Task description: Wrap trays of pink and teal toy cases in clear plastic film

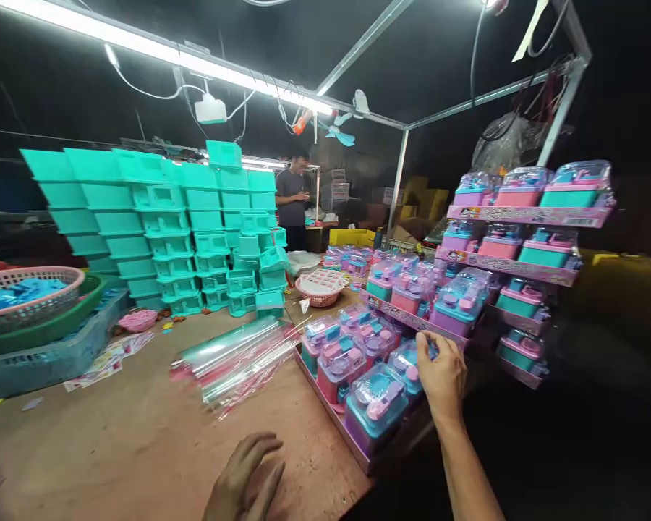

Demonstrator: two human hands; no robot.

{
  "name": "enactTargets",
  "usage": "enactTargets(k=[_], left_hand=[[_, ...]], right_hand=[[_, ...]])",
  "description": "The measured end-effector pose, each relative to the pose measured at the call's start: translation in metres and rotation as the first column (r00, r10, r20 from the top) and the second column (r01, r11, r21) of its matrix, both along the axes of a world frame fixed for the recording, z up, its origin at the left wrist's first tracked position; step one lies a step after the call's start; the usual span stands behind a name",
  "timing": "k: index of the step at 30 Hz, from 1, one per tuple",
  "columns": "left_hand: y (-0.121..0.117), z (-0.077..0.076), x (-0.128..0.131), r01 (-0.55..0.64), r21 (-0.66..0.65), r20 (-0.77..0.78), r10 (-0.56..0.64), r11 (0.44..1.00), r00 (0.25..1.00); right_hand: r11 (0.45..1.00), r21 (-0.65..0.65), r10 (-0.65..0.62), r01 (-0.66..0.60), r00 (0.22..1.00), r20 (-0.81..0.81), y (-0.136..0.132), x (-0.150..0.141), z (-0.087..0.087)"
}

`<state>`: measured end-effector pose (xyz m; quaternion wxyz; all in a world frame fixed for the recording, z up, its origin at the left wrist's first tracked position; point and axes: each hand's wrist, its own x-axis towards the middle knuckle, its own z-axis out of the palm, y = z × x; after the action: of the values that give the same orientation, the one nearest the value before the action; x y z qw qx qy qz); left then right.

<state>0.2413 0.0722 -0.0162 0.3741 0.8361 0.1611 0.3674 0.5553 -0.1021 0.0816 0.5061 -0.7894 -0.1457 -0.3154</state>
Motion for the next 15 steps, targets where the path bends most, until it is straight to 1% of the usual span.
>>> enactTargets(k=[1,3,5,6,8,11,13,15], left_hand=[[0.001,0.003,0.017,0.023,-0.049,-0.027,-0.025,0.999,0.999],[0.01,0.013,0.049,0.019,-0.129,-0.055,-0.027,0.991,0.998],[0.026,0.026,0.082,-0.01,-0.172,-0.05,0.001,0.985,0.999],[0.036,0.032,0.099,-0.017,-0.199,-0.049,0.007,0.98,0.999],[0.053,0.044,0.13,-0.007,-0.297,-0.07,-0.014,0.955,0.997],[0.07,0.052,0.166,0.002,-0.374,-0.115,-0.048,0.927,0.992],[0.076,0.053,0.179,0.0,-0.391,-0.127,-0.054,0.92,0.99],[0.078,0.052,0.184,-0.012,-0.4,-0.132,-0.045,0.916,0.99]], right_hand=[[0.999,0.012,-0.045,0.045,0.999,-0.019,-0.009,0.005,-0.006],[0.992,0.041,-0.113,0.117,0.991,-0.074,-0.023,0.004,-0.025],[0.989,0.058,-0.128,0.139,0.979,-0.158,-0.032,-0.005,-0.051],[0.99,0.06,-0.111,0.126,0.972,-0.206,-0.035,-0.01,-0.066],[0.994,0.05,-0.075,0.094,0.952,-0.297,-0.037,-0.018,-0.1],[1.0,0.002,0.012,-0.012,0.914,-0.405,-0.035,-0.023,-0.147],[0.996,-0.043,0.049,-0.074,0.905,-0.423,-0.032,-0.023,-0.169],[0.994,-0.059,0.054,-0.087,0.905,-0.422,-0.032,-0.022,-0.18]])
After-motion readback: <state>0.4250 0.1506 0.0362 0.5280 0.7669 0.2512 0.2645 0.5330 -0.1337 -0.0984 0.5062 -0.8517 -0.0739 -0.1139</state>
